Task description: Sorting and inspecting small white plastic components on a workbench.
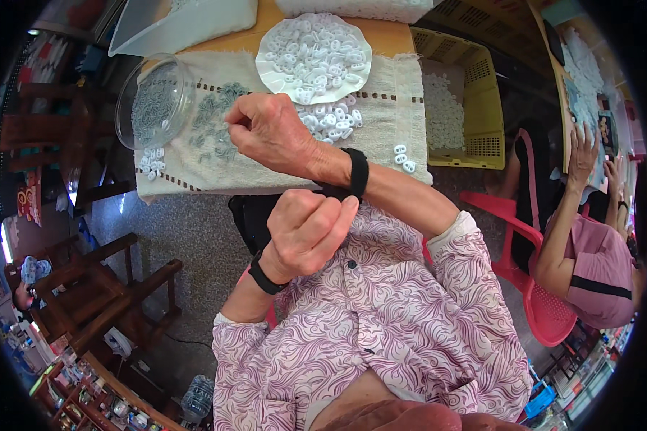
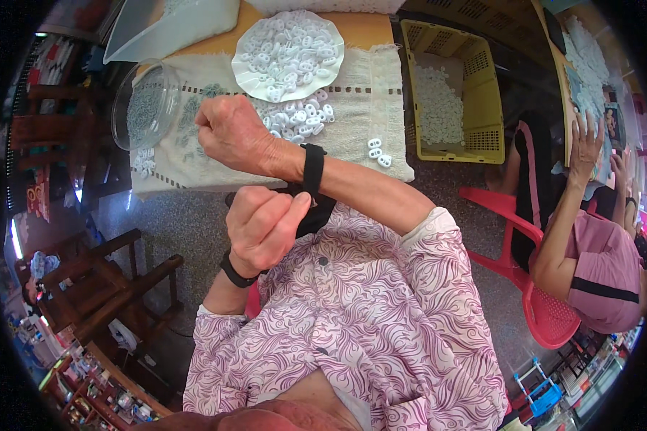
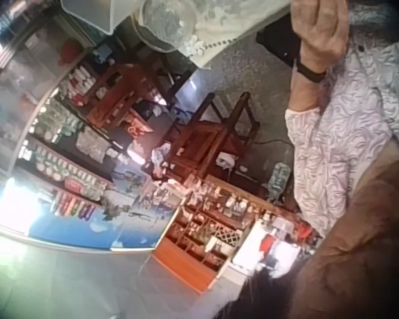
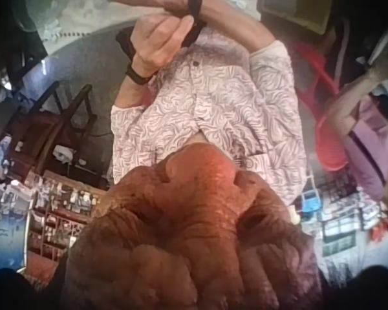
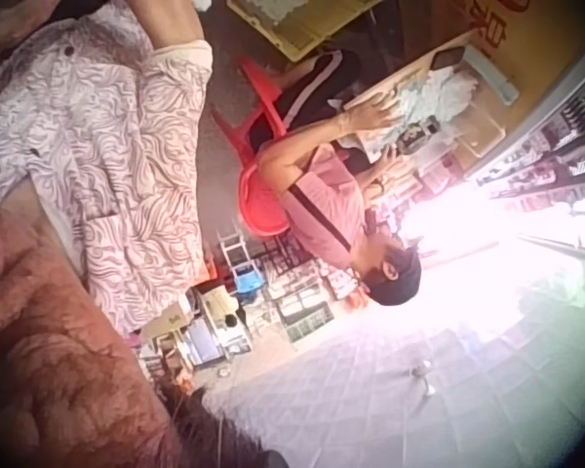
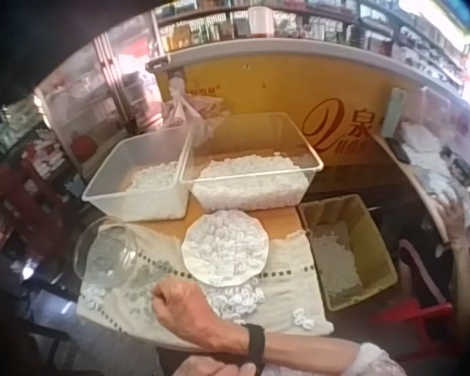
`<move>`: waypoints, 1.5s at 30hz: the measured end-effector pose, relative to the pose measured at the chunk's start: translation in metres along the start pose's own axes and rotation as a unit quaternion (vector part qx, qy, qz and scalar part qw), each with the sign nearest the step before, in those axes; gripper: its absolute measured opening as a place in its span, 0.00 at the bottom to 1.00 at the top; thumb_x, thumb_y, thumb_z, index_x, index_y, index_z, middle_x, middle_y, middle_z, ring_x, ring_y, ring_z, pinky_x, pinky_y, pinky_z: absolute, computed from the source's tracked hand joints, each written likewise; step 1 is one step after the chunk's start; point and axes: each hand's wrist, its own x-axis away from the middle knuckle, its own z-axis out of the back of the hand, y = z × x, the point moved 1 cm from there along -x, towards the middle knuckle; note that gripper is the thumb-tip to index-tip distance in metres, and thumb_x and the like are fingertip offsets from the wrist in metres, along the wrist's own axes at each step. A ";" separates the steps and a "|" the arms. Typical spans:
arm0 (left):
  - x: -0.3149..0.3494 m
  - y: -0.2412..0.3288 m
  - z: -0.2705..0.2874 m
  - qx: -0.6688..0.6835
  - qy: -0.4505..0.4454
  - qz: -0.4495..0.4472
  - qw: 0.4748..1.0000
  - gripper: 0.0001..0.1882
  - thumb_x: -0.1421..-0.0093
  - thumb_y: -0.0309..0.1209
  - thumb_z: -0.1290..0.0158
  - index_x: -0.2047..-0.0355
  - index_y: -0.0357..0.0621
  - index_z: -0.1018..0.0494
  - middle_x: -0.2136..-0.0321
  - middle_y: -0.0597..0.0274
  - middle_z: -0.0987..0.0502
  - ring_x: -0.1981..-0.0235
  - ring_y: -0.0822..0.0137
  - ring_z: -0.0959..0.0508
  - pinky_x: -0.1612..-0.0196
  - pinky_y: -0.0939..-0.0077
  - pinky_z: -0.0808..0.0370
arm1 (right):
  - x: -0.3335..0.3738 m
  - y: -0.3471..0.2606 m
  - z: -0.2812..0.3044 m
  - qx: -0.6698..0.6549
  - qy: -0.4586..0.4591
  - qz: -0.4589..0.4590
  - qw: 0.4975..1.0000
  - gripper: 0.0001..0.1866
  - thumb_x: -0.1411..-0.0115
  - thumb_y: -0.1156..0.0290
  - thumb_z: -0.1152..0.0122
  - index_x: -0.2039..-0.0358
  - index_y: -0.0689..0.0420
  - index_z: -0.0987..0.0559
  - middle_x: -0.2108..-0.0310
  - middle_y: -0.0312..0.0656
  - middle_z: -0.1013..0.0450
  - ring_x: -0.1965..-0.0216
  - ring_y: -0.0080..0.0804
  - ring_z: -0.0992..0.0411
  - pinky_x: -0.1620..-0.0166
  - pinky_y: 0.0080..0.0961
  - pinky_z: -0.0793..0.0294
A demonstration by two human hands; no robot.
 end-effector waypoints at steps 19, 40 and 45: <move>0.020 0.019 0.008 0.107 -0.051 -0.029 0.993 0.17 0.64 0.21 0.37 0.69 0.37 0.23 0.70 0.63 0.30 0.73 0.65 0.28 0.73 0.71 0.29 | -0.013 0.014 0.022 -0.387 -0.094 -0.407 0.822 0.08 0.48 0.80 0.37 0.68 0.71 0.23 0.76 0.44 0.24 0.77 0.24 0.24 0.78 0.13 0.27; 0.013 0.005 -0.023 0.182 -0.001 0.151 0.972 0.17 0.54 0.13 0.45 0.60 0.31 0.28 0.60 0.44 0.26 0.68 0.55 0.20 0.66 0.71 0.21 | -0.010 -0.002 0.022 -0.446 -0.029 -0.427 0.786 0.07 0.44 0.79 0.39 0.65 0.69 0.23 0.75 0.42 0.24 0.77 0.21 0.27 0.75 0.13 0.27; 0.011 0.002 -0.019 0.144 -0.004 0.073 0.987 0.15 0.57 0.13 0.43 0.65 0.29 0.26 0.62 0.47 0.23 0.71 0.58 0.20 0.70 0.71 0.21 | -0.009 -0.001 0.022 -0.447 -0.031 -0.425 0.786 0.07 0.44 0.79 0.40 0.66 0.70 0.23 0.75 0.43 0.24 0.77 0.21 0.26 0.76 0.12 0.26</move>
